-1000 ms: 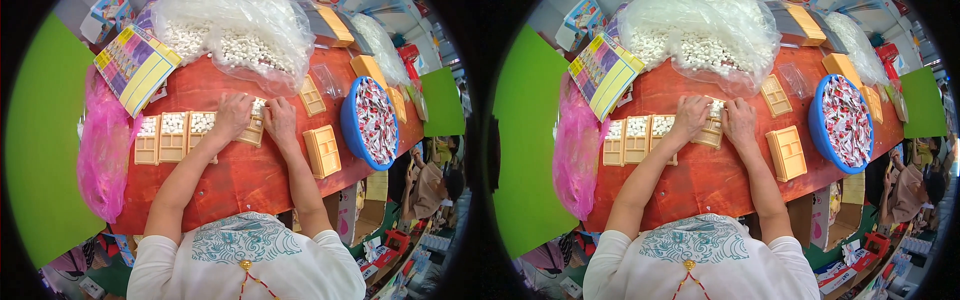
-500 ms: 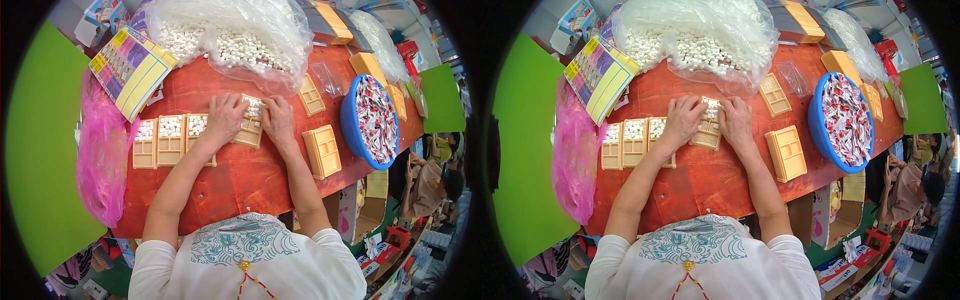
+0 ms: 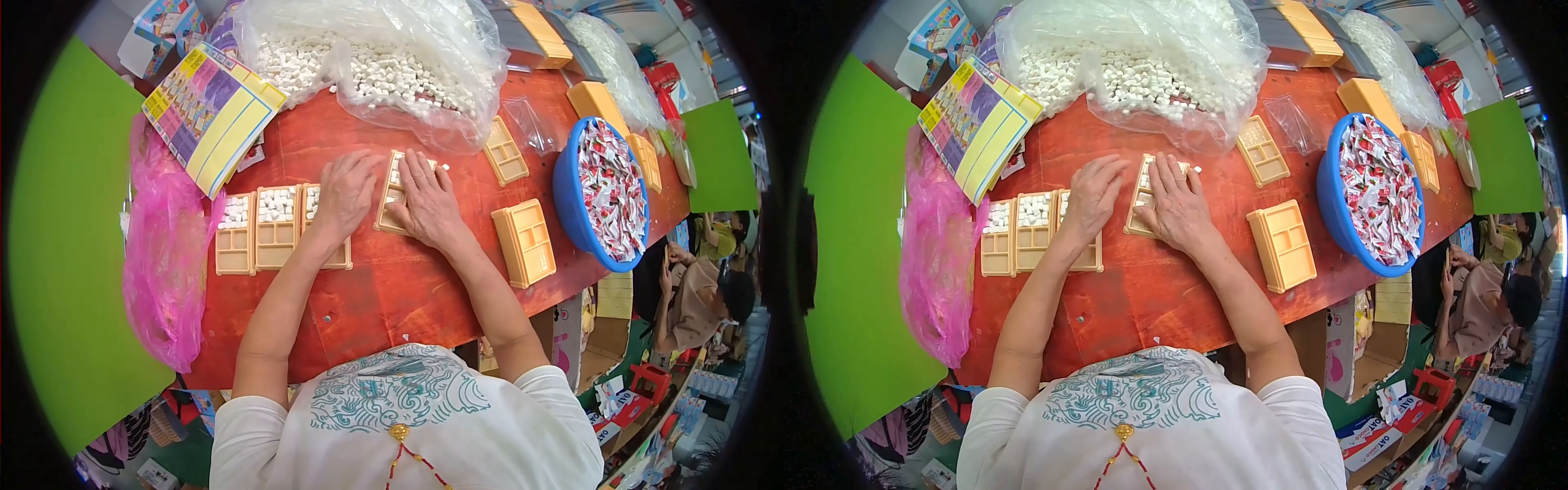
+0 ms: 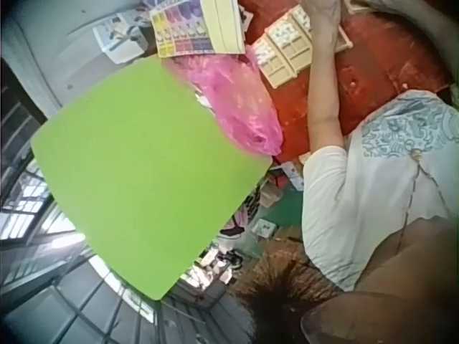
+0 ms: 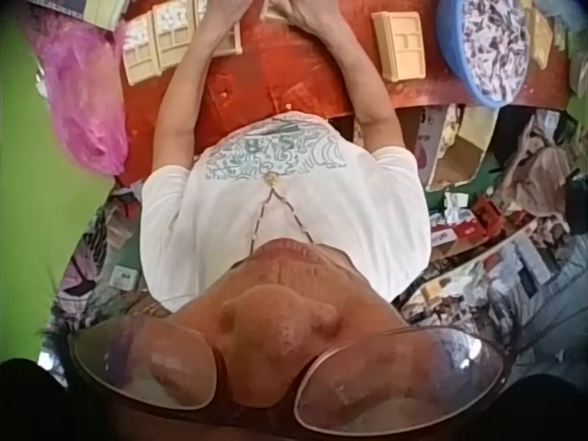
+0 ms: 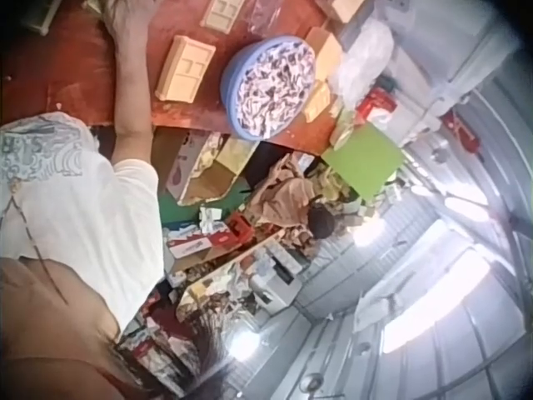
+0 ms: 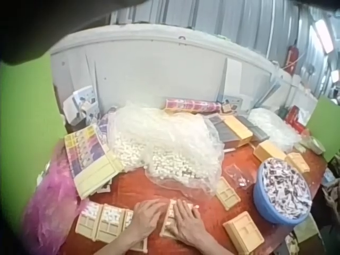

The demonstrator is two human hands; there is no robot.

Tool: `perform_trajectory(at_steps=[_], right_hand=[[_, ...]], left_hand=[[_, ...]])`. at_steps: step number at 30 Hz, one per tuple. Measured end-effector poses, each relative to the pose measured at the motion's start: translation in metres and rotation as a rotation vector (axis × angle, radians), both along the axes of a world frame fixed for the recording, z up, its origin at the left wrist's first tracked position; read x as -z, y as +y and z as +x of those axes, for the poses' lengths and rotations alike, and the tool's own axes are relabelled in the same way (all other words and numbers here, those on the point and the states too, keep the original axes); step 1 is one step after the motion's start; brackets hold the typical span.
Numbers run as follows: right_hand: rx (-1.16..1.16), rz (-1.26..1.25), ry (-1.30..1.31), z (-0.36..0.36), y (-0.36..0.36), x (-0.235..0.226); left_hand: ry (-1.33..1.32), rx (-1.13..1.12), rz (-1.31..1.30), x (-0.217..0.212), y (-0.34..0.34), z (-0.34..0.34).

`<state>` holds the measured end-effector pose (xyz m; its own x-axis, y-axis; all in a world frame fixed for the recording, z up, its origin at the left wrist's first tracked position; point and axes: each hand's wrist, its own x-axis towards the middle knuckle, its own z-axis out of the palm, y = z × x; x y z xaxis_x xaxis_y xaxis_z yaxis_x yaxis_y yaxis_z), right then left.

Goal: Sorting small white cubic items and placing them into compartmentalized yellow trays for packaging.

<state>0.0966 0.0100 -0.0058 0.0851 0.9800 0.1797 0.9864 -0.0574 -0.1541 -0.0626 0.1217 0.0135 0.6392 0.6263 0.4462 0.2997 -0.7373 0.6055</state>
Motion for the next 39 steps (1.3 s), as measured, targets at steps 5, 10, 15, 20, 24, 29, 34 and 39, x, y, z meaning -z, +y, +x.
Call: perform_trajectory(at_steps=[5, 10, 15, 20, 24, 29, 34, 39], right_hand=[[-0.044, 0.168, 0.463, 0.023, 0.004, 0.003], [0.120, 0.375, 0.573, 0.026, -0.016, -0.016], [0.026, 0.304, 0.013, 0.006, -0.024, -0.014], [0.050, 0.266, -0.008, 0.006, -0.022, -0.012], [0.035, 0.263, 0.167, 0.009, -0.021, -0.013], [0.141, 0.413, 0.135, 0.020, -0.009, -0.019], [0.157, 0.439, 0.140, 0.029, 0.003, -0.014], [0.147, 0.339, 0.164, 0.026, 0.003, -0.009]], left_hand=[[-0.007, 0.013, -0.023, -0.004, -0.010, -0.011], [-0.014, 0.038, 0.014, -0.008, -0.035, -0.027], [0.099, 0.078, 0.230, -0.013, -0.062, -0.022], [0.176, 0.069, 0.312, -0.009, -0.062, -0.019], [0.266, 0.033, 0.277, -0.014, -0.038, -0.004], [0.447, 0.073, 0.311, -0.010, -0.021, 0.010], [0.540, 0.091, 0.265, -0.010, -0.019, 0.015], [0.596, 0.127, 0.256, -0.006, -0.014, 0.014]])
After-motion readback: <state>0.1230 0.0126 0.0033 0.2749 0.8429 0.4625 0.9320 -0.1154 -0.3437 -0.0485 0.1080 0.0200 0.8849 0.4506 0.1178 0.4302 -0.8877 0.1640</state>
